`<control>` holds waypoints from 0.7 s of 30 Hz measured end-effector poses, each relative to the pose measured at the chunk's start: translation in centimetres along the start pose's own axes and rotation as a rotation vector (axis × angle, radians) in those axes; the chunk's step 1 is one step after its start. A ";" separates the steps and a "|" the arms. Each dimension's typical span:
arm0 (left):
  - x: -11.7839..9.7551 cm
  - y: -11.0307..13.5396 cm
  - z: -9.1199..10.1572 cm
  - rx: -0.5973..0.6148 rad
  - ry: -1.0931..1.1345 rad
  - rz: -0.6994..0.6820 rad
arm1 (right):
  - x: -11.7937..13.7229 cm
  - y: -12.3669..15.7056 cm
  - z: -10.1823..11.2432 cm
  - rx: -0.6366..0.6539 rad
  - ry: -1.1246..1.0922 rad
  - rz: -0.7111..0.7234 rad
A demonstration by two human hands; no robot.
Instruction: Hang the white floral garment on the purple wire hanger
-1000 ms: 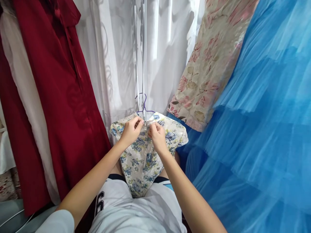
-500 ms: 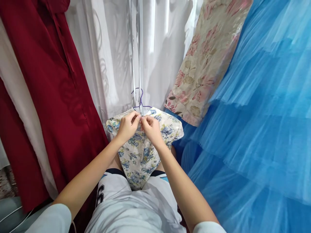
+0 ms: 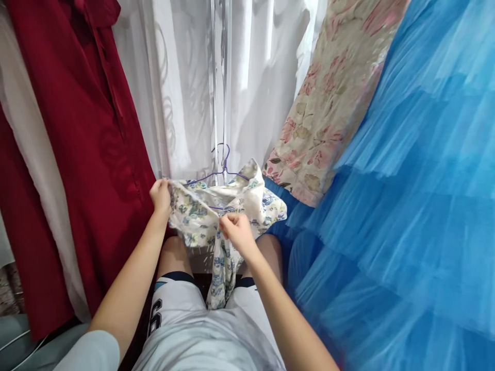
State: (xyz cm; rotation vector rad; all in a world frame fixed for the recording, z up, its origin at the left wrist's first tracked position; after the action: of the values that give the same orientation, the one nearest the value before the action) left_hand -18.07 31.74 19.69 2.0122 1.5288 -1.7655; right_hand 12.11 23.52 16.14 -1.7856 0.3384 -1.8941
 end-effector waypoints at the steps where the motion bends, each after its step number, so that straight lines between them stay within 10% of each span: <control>1: 1.8 0.4 0.9 -0.025 0.027 0.064 | -0.2 0.4 -0.8 0.015 -0.035 -0.013; 6: 8.8 7.8 1.8 0.090 0.086 0.307 | -2.7 2.3 -1.8 -0.086 -0.260 -0.117; 11: 10.5 17.3 -0.8 0.373 0.166 0.461 | -6.8 6.5 8.1 -0.653 -0.463 -0.046; 16: 5.1 22.1 -4.7 0.671 0.302 0.423 | -8.1 10.6 15.2 -0.949 -0.378 0.088; 19: 0.2 23.6 -5.8 0.778 0.311 0.328 | -7.0 11.1 14.7 -0.953 -0.305 0.110; 21: -2.9 24.5 -6.1 0.827 0.307 0.252 | -5.9 9.3 11.2 -0.669 -0.218 0.025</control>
State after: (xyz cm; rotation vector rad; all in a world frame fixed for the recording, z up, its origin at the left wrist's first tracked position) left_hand 3.41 21.18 11.04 2.7660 0.5253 -2.2783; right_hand 24.87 20.63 7.55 -2.3626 0.9967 -1.6505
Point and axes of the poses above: each hand's wrist, its own y-axis away from the middle knuckle, its own z-axis out of the back of the hand, x = y × z, the point moved 10 cm from there along -y, towards the middle knuckle, and after that the axes turned 4 degrees about -y, right-handed, at the moved point
